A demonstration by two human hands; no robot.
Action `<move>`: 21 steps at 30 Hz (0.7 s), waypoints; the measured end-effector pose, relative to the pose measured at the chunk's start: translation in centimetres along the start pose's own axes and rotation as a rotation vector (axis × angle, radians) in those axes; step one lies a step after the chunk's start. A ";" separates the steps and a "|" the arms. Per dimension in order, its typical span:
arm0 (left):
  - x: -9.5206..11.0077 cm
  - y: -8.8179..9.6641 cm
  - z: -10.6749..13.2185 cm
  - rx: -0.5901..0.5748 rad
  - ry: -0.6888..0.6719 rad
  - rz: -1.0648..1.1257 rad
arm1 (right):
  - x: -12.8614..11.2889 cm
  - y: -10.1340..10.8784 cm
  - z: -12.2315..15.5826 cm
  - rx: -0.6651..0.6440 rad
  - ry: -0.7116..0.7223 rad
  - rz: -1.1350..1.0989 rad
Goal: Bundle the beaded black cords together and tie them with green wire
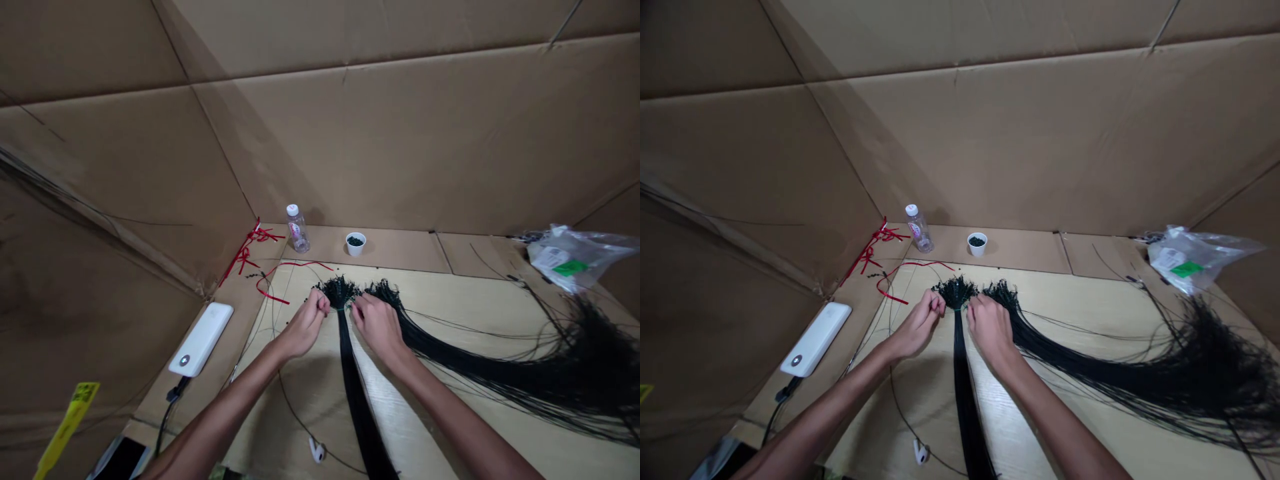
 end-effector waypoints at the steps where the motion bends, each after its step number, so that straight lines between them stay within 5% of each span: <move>1: 0.0 -0.1 0.1 -0.003 0.000 -0.030 | 0.0 0.1 0.0 -0.002 0.001 0.001; 15: 0.5 -0.9 -0.2 0.019 -0.078 -0.380 | -0.2 0.1 0.2 -0.044 0.023 0.020; 21: 0.0 -0.6 0.0 0.080 -0.014 -0.390 | -0.5 0.3 0.2 -0.073 0.045 0.015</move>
Point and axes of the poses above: each hand's wrist, its own z-axis away from the middle knuckle, its own y-axis out of the back of the hand, x = y × z, the point moved 6 cm from there along -z, towards the middle knuckle, and after that the axes turned 5 degrees about -z, right-handed, at the moved point
